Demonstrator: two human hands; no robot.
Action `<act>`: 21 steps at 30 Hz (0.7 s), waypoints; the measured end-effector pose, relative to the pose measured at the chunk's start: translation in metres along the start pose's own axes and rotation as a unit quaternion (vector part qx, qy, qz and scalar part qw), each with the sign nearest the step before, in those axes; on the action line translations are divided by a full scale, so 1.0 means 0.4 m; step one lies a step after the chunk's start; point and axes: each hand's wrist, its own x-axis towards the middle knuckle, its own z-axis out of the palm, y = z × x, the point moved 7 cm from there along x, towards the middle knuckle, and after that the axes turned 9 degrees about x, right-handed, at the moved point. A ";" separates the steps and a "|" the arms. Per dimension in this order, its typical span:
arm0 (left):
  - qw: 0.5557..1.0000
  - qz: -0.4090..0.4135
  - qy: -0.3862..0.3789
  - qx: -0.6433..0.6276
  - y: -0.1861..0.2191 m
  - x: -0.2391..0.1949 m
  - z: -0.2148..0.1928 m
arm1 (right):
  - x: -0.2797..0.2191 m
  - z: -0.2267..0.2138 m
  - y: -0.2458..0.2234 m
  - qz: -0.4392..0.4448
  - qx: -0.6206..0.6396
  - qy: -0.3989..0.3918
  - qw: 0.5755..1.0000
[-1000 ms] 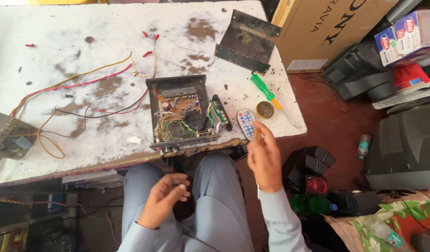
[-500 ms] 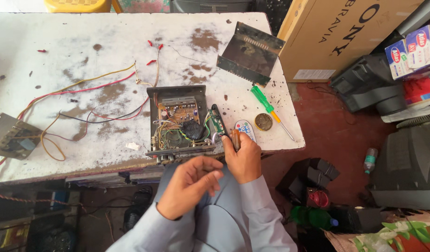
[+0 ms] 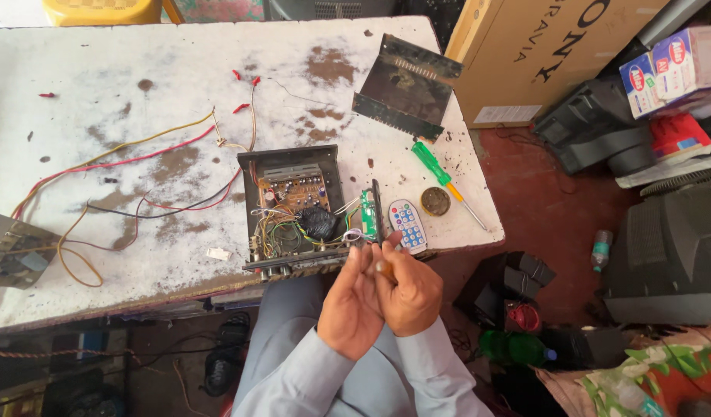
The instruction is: The person uses a soldering iron and screwdriver to work on a small circuit board inside an open electronic device. They repeatedly heat and adjust components on the board, then place the board back into the device housing.
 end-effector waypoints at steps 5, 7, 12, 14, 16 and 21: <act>0.997 -0.041 -0.008 -0.070 -0.016 0.026 -0.003 | -0.002 0.001 -0.027 -0.060 -0.075 -0.028 0.995; 0.993 -0.053 -0.002 -0.101 -0.022 0.037 -0.009 | 0.002 0.000 -0.038 -0.069 -0.068 -0.037 0.995; 0.996 -0.036 -0.009 -0.078 -0.024 0.049 -0.019 | 0.015 -0.011 -0.049 -0.026 -0.042 -0.053 0.997; 0.995 -0.031 -0.028 -0.092 -0.024 0.052 -0.014 | 0.018 -0.020 -0.049 0.006 -0.011 -0.047 0.999; 0.992 -0.035 -0.045 -0.116 -0.029 0.052 -0.009 | 0.012 -0.035 -0.040 0.071 0.012 -0.019 0.997; 0.992 -0.031 -0.046 -0.117 -0.034 0.058 -0.014 | -0.020 -0.081 0.004 0.195 0.072 0.037 0.977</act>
